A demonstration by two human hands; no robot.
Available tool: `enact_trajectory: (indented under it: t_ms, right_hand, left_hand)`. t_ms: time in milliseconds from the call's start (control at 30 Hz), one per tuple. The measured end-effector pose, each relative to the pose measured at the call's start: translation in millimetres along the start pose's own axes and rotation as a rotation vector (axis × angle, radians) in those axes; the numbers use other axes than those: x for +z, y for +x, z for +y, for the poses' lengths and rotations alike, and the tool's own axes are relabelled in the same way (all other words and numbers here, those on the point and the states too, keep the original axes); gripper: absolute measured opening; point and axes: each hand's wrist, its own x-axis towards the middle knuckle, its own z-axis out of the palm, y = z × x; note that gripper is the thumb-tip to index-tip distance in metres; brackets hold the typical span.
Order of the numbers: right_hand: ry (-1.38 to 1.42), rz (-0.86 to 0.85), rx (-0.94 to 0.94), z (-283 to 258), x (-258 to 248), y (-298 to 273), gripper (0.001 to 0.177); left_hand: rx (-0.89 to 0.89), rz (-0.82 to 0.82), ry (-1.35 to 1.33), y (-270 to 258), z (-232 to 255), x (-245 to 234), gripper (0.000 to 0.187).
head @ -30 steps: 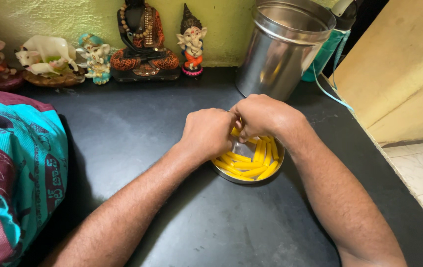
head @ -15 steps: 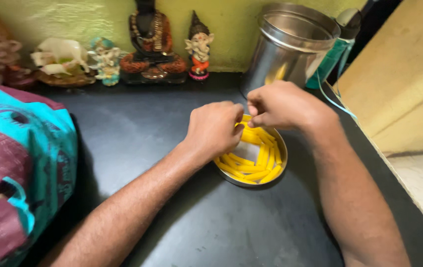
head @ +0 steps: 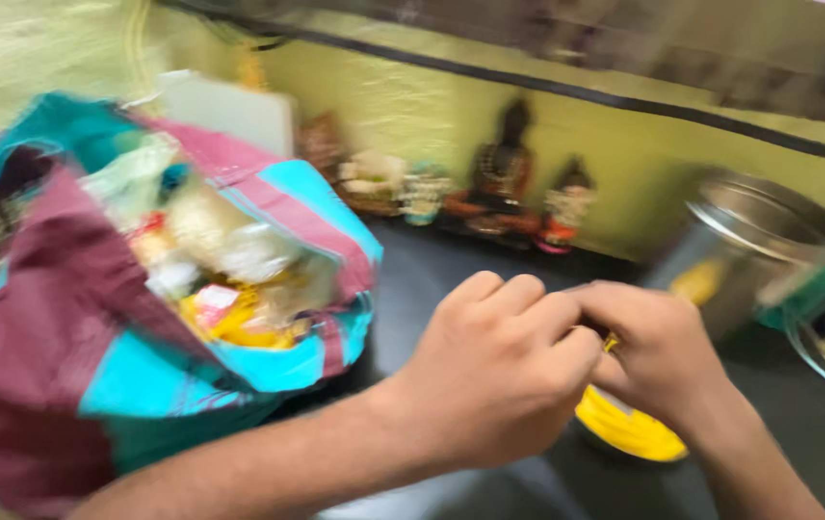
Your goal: The person takes yellow cylindrical candles from a tote bag and arranges them in a circular pattern on a round metal tray. The person handles the candles one by one, placing them around the edge of the tray.
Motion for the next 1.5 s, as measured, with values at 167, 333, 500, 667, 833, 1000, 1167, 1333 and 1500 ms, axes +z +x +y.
enact_trajectory:
  t_ms: [167, 333, 500, 667, 833, 1000, 1167, 1333, 1500]
  right_hand:
    - [-0.071, 0.114, -0.189, -69.3, 14.1, 9.4, 0.019]
    - [-0.037, 0.182, -0.322, -119.0, 28.3, 60.3, 0.027]
    - [0.204, 0.056, -0.419, -154.8, 78.3, 108.5, 0.025]
    - [0.006, -0.226, -0.307, -164.8, 128.3, 129.8, 0.009]
    - [-0.065, -0.286, -0.21, -158.1, 141.5, 125.4, 0.011]
    - [0.014, -0.22, -0.228, -149.3, 147.5, 118.0, 0.01]
    - [0.064, -0.186, -0.27, -143.2, 150.1, 111.4, 0.008]
    - [0.072, -0.153, -0.264, -141.2, 142.6, 104.8, 0.007]
    - [0.09, -0.126, -0.261, -143.9, 136.1, 103.5, 0.008]
  left_hand:
    - [-0.2, -0.043, 0.149, -39.1, -42.1, -103.8, 0.018]
    - [-0.301, -0.122, 0.272, -46.4, -95.5, -167.6, 0.007]
    - [-0.536, -0.748, 0.494, -59.7, -109.7, -165.4, 0.009]
    - [-0.575, -0.922, 0.515, -73.8, -127.6, -144.9, 0.02]
    - [-0.531, -0.857, 0.592, -92.9, -144.8, -130.5, 0.009]
    - [-0.611, -0.921, 0.57, -100.8, -147.0, -116.9, 0.01]
    - [-0.591, -0.884, 0.545, -101.4, -150.8, -110.3, 0.008]
    - [-0.64, -0.892, 0.581, -101.6, -153.6, -110.1, 0.008]
    - [-0.661, -0.994, 0.647, -89.0, -145.3, -112.3, 0.01]
